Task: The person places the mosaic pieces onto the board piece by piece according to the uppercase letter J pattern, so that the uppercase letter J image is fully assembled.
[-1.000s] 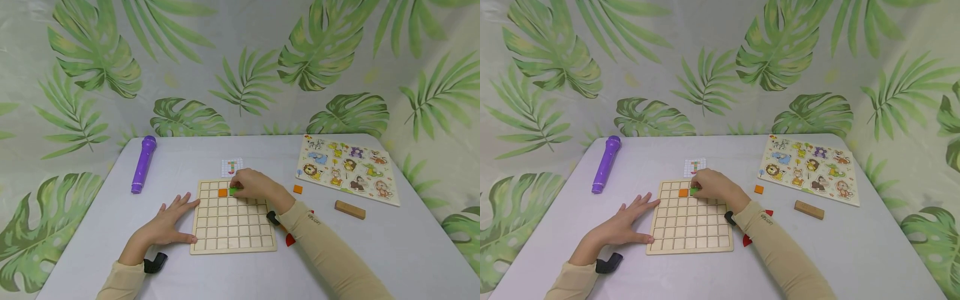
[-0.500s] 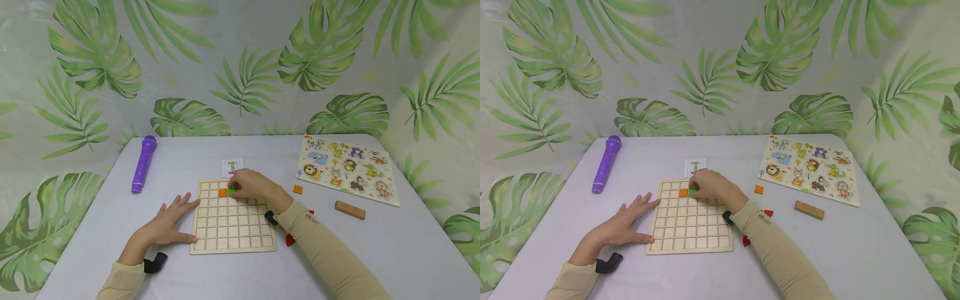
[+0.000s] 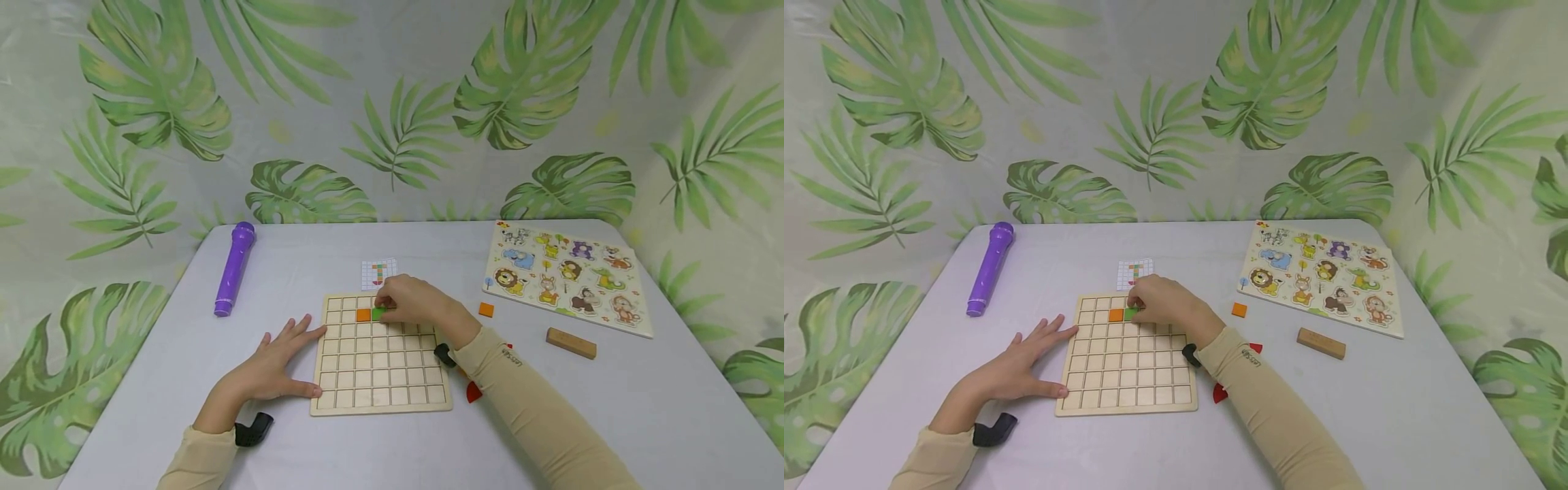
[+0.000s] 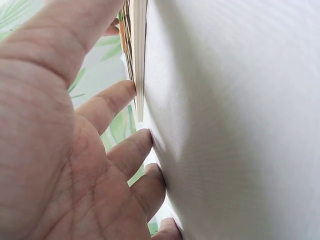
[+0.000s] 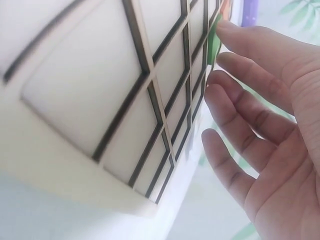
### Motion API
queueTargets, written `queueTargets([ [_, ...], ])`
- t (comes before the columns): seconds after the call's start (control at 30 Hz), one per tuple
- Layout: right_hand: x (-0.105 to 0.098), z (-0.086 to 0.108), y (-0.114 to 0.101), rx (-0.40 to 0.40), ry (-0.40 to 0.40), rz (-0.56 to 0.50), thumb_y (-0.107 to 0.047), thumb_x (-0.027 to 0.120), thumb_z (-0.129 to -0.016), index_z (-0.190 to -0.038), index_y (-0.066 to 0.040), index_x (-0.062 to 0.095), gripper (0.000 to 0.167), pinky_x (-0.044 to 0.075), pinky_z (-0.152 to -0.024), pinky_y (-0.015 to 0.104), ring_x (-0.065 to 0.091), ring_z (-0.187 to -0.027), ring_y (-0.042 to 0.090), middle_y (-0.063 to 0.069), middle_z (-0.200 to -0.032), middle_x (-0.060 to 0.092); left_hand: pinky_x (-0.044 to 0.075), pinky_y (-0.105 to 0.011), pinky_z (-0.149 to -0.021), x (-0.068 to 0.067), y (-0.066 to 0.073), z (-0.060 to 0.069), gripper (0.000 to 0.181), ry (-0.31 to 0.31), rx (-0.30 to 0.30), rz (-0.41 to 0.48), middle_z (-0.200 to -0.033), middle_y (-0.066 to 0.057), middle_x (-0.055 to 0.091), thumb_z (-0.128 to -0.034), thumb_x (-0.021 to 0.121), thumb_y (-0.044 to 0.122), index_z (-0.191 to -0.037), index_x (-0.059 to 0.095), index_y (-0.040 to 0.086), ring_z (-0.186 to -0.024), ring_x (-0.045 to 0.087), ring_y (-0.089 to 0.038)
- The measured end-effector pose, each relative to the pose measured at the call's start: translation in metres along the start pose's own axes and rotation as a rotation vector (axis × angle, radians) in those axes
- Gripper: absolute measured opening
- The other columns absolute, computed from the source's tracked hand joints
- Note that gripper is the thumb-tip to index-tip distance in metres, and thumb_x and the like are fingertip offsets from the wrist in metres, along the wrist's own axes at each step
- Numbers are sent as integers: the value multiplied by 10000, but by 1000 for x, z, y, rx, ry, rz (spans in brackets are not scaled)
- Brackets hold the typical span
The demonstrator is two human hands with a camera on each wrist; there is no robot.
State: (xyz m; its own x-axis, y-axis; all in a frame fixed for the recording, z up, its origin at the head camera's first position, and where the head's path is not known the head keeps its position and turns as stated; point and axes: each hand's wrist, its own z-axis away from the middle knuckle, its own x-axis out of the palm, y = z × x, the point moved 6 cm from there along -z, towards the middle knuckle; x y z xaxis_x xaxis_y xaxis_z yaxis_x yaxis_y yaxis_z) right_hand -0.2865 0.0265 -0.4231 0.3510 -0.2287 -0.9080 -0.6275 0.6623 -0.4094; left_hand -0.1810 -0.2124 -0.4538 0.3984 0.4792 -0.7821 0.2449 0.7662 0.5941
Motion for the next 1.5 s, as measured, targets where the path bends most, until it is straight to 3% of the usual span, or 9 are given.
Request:
queueTargets([
  [0.17, -3, 4, 4, 19, -4, -15, -184, 797, -985, -1170, -66, 805, 220, 622, -921, 329, 728, -1009, 159, 53, -1138, 792, -28, -849, -1221, 0, 0, 0, 1123, 0, 1, -4, -1803, -206, 135, -761, 940, 522, -1685, 373, 231, -1652, 46, -537],
  [0.67, -23, 33, 37, 150, 24, -66, -187, 768, -986, -1220, -98, 788, 251, 557, -890, 358, 610, -964, 183, 62, -1091, 699, -29, -841, -1227, 0, -1, -1, 1123, -3, -3, -9, -1806, -199, 129, -766, 931, 537, -1688, 366, 234, -1655, 43, -529],
  [0.83, -31, 51, 55, 166, 50, -80, -193, 789, -969, -1210, -85, 790, 264, 576, -904, 381, 645, -976, 199, 62, -1062, 708, -33, -839, -1228, 0, -2, -1, 1128, -1, -6, -12, -1805, -202, 127, -762, 932, 539, -1687, 367, 228, -1655, 44, -530],
  [1.2, -42, 98, 99, 260, 64, -124, -204, 797, -975, -1286, -64, 757, 344, 583, -1006, 485, 678, -1150, 322, 124, -1209, 738, -15, -851, -1219, 0, 1, 0, 1132, -1, 8, -20, -1797, -218, 140, -761, 927, 546, -1688, 366, 216, -1646, 60, -545],
  [1.5, -44, 122, 117, 289, 71, -126, -182, 813, -963, -1268, -27, 762, 346, 586, -1005, 506, 688, -1121, 326, 135, -1210, 760, -6, -856, -1215, 0, 0, 0, 1128, 1, 9, -29, -1796, -217, 146, -761, 928, 543, -1686, 371, 218, -1645, 68, -546],
])
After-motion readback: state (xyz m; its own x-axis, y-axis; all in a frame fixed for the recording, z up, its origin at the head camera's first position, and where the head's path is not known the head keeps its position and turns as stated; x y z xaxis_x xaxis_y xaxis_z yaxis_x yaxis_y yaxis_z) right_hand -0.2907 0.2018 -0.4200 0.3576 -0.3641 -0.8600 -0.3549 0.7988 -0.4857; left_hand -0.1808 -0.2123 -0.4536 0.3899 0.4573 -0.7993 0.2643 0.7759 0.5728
